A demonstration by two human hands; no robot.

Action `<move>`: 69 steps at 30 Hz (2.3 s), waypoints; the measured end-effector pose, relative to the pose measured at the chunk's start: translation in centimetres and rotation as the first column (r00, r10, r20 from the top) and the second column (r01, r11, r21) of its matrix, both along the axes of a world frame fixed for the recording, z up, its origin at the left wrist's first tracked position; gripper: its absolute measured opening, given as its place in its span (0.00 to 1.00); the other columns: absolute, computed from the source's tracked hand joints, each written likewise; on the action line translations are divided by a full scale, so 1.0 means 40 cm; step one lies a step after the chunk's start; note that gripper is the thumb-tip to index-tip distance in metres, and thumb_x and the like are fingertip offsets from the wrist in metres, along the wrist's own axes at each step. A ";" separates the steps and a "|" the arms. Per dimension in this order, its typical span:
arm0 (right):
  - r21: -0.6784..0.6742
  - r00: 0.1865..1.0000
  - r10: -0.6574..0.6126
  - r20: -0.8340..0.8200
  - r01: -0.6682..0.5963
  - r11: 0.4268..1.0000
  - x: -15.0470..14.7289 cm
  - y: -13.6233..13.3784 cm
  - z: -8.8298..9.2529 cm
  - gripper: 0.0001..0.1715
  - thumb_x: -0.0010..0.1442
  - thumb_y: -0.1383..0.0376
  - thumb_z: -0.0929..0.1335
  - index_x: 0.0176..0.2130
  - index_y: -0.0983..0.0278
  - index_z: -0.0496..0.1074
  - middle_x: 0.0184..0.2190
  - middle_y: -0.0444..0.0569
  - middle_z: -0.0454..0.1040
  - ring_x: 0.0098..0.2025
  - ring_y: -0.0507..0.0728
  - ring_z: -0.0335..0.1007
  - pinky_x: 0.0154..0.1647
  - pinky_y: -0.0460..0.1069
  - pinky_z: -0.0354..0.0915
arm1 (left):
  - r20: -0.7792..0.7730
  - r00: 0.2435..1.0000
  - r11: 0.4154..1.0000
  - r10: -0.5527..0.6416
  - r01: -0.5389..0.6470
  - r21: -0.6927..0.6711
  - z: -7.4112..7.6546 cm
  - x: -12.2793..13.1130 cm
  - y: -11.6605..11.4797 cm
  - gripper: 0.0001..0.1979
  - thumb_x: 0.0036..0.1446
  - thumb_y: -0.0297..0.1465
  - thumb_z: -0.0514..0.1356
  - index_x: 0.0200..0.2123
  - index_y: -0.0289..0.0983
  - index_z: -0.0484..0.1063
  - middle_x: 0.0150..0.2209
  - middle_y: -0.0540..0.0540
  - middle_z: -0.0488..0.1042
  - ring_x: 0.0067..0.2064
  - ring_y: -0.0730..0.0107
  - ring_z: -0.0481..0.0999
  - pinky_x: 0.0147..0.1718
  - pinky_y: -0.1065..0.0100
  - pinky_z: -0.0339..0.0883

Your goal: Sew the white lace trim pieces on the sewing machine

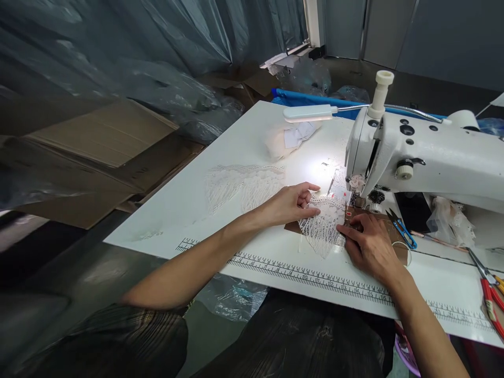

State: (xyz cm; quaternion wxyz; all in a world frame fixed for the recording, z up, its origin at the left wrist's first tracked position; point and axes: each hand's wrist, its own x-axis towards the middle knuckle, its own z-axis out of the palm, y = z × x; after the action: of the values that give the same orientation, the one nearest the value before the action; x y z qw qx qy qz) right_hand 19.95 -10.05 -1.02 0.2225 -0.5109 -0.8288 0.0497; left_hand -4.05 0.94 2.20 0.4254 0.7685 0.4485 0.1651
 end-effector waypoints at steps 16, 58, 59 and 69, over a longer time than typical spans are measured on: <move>-0.003 1.000 0.000 0.007 0.000 1.000 -0.006 -0.001 0.008 0.21 0.64 0.67 0.64 0.51 0.55 0.78 0.43 0.54 0.72 0.45 0.62 0.69 0.46 0.60 0.69 | -0.225 0.905 0.650 -0.360 0.417 0.636 0.001 0.045 0.013 0.12 0.66 0.32 0.53 0.46 0.35 0.75 0.47 0.39 0.75 0.43 0.63 0.74 0.37 0.63 0.71; 0.040 0.996 -0.073 -0.044 0.075 0.996 0.000 0.016 0.008 0.20 0.65 0.68 0.63 0.51 0.59 0.78 0.42 0.55 0.70 0.39 0.58 0.68 0.40 0.57 0.73 | -0.319 0.872 0.560 -0.370 0.484 0.672 -0.083 0.106 0.026 0.22 0.71 0.36 0.44 0.58 0.34 0.68 0.61 0.36 0.70 0.54 0.54 0.68 0.53 0.51 0.54; 0.046 0.996 -0.073 -0.047 0.075 0.996 0.000 0.016 0.007 0.20 0.65 0.68 0.63 0.51 0.59 0.78 0.42 0.55 0.70 0.39 0.58 0.68 0.40 0.57 0.73 | -0.314 0.874 0.565 -0.370 0.480 0.671 -0.082 0.106 0.026 0.21 0.71 0.36 0.44 0.58 0.34 0.68 0.61 0.37 0.70 0.54 0.54 0.69 0.52 0.51 0.54; 0.006 0.991 -0.115 -0.073 0.116 0.993 -0.009 0.017 0.018 0.18 0.65 0.67 0.63 0.49 0.60 0.77 0.41 0.54 0.69 0.43 0.59 0.70 0.44 0.57 0.72 | -0.312 0.891 0.536 -0.328 0.448 0.716 -0.084 0.110 0.016 0.19 0.69 0.33 0.48 0.57 0.36 0.69 0.60 0.37 0.70 0.55 0.53 0.68 0.52 0.51 0.56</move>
State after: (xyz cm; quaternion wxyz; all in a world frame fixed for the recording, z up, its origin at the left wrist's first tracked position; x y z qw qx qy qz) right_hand 19.60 -9.35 -0.28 0.2574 -0.5547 -0.7896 0.0509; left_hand 0.36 1.60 -1.16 0.0485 0.9644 0.1802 0.1876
